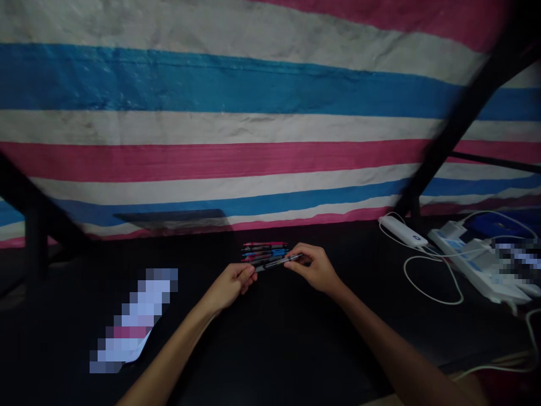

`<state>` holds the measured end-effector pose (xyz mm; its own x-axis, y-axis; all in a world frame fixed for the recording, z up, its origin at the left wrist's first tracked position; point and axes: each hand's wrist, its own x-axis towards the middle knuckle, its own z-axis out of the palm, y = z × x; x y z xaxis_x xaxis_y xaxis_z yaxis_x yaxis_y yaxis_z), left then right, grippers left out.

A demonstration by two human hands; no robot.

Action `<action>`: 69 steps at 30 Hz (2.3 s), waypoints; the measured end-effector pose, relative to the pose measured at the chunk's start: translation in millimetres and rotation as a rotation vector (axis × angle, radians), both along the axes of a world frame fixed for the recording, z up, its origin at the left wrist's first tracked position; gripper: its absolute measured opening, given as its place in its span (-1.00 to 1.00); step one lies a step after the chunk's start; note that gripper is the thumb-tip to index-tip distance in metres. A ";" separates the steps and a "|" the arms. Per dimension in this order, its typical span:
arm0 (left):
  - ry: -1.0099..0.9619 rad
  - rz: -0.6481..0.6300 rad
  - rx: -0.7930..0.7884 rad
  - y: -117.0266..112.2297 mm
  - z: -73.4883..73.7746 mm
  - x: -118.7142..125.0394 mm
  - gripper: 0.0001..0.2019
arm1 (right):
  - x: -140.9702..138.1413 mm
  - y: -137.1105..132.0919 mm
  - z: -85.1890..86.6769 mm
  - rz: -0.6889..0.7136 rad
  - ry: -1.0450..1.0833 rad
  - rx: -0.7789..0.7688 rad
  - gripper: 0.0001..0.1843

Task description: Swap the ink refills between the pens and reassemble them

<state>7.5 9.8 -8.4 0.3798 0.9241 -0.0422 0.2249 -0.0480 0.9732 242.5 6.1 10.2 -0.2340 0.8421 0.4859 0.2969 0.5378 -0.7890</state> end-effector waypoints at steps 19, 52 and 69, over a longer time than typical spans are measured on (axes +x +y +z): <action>0.157 0.155 0.342 -11.7 9.4 9.9 -0.74 | -8.5 -2.3 -9.6 0.009 0.211 -0.292 -0.67; 0.463 0.200 0.963 -22.1 2.7 21.1 -0.84 | -21.5 -1.4 -11.2 -0.105 0.575 -0.574 -0.56; 0.204 -0.078 0.336 -30.6 13.9 33.8 -0.67 | -22.4 -4.6 -0.3 0.340 0.941 -0.551 -0.83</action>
